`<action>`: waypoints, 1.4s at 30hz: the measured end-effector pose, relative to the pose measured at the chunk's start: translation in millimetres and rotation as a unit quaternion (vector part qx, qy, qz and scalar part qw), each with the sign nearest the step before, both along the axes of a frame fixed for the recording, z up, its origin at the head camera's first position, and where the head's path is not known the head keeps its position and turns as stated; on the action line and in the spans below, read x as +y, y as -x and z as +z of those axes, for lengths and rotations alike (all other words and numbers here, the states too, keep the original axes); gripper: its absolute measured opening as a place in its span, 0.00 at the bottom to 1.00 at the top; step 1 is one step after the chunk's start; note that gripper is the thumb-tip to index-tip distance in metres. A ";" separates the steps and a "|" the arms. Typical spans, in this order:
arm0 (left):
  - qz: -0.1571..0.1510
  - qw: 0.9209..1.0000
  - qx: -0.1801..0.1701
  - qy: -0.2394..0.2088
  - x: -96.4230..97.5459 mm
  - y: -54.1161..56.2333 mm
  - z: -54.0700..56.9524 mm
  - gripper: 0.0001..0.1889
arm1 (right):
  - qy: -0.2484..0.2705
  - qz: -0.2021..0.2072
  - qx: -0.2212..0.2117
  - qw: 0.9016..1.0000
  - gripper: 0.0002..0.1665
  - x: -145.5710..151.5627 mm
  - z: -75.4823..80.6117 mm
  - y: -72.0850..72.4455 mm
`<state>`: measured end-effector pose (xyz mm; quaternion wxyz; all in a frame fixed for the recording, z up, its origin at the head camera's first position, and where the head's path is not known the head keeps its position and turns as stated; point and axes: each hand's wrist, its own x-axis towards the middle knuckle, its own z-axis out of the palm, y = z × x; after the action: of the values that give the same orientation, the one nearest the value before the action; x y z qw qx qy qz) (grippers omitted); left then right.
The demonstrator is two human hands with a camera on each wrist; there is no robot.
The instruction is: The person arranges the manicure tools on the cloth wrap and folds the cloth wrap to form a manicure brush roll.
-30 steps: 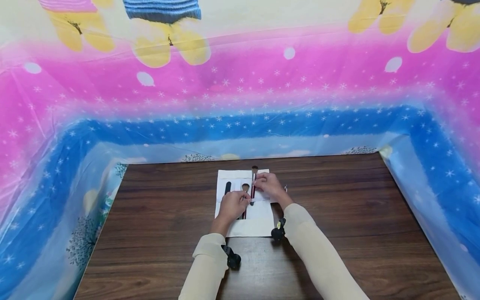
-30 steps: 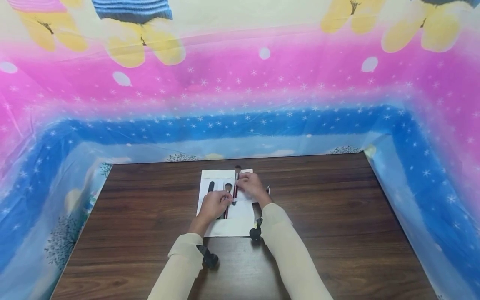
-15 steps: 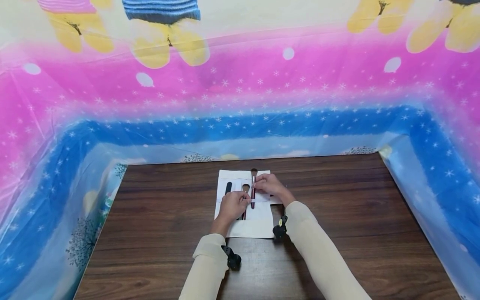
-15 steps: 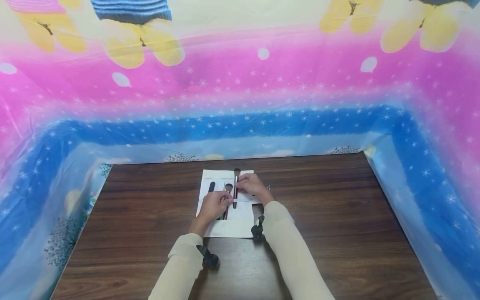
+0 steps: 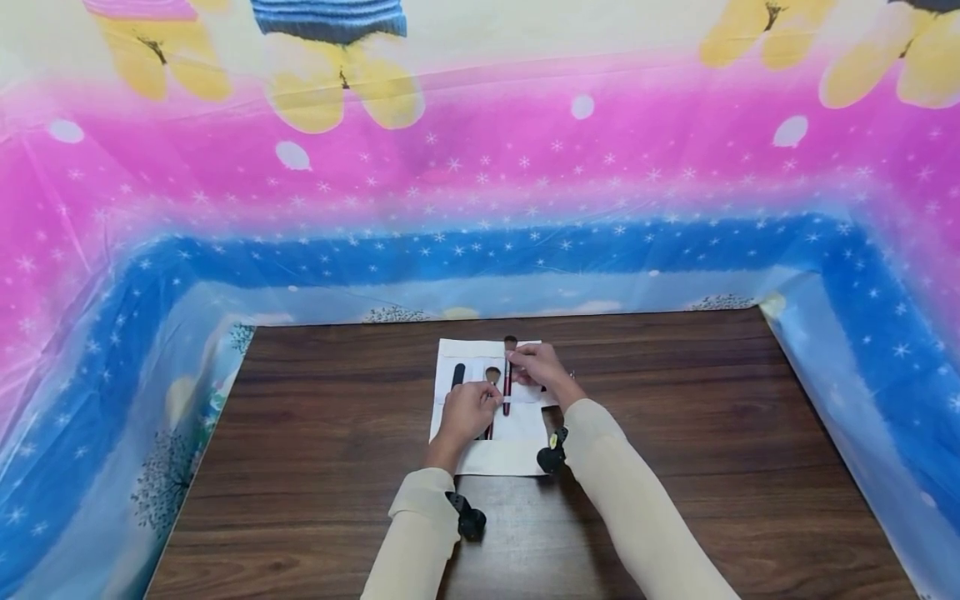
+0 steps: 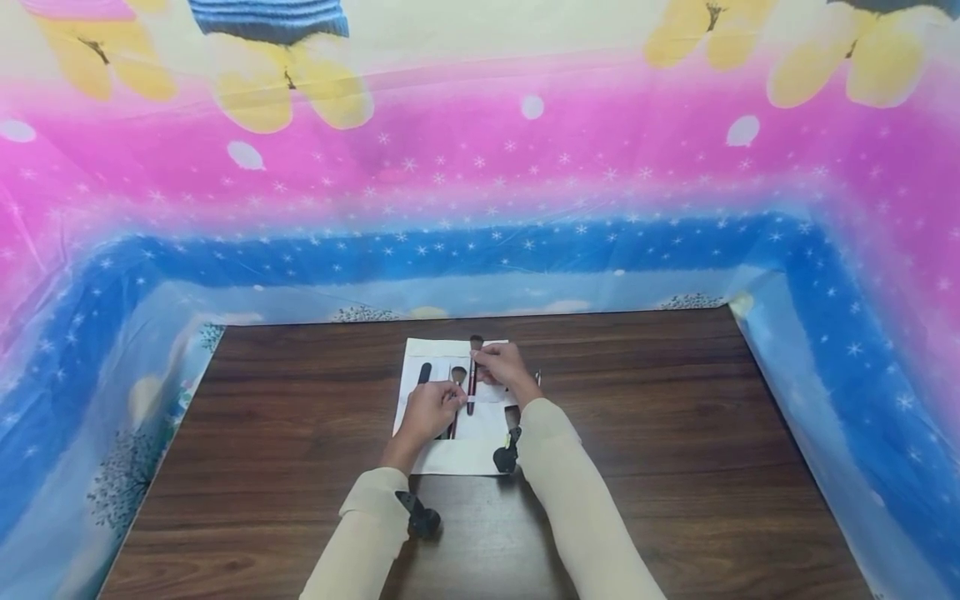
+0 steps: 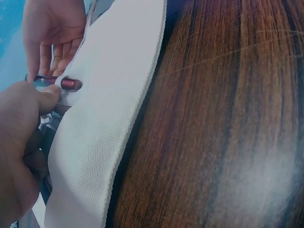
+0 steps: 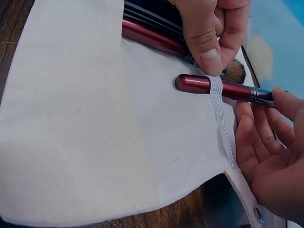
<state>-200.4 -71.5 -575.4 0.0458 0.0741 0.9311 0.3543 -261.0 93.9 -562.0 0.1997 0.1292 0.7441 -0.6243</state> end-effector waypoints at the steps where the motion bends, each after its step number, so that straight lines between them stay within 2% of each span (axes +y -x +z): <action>1: 0.003 1.000 0.000 0.001 0.6 -0.1 -0.1 0.07 | -0.003 -0.003 -0.001 1.000 0.23 -0.2 0.3 0.3; 9: 0.018 1.000 -0.007 -0.001 5.0 -2.6 0.8 0.07 | -0.025 -0.004 -0.002 1.000 0.20 0.4 -0.5 1.7; 15: 0.020 1.000 -0.004 0.001 6.4 -3.2 0.8 0.07 | -0.070 0.026 0.004 0.997 0.17 3.5 5.5 -2.1; 21: 0.020 1.000 -0.001 0.000 6.2 -3.7 1.5 0.07 | -0.157 0.089 0.023 0.983 0.16 7.8 11.2 -7.9; 25: 0.022 1.000 0.008 0.005 5.2 -3.6 2.1 0.07 | -0.169 0.143 0.026 0.975 0.15 7.3 13.6 -10.8; 29: 0.023 1.000 0.006 0.004 5.3 -3.5 2.4 0.08 | -0.180 0.181 0.023 0.967 0.20 4.9 15.0 -13.2; 33: 0.023 1.000 0.003 0.003 5.5 -3.5 2.8 0.08 | -0.198 0.197 0.029 0.960 0.23 3.5 15.3 -14.3; 38: 0.020 1.000 -0.004 0.006 4.6 -3.2 4.8 0.08 | -0.198 0.201 0.037 0.959 0.24 4.9 15.0 -15.1; 42: 0.013 1.000 -0.011 0.011 3.1 -2.3 6.6 0.07 | -0.203 0.207 0.059 0.955 0.22 7.7 14.1 -15.5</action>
<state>-198.1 -68.5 -568.8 0.0520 0.0574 0.9351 0.3457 -245.6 101.5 -547.8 0.2498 -0.0269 0.8762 -0.4113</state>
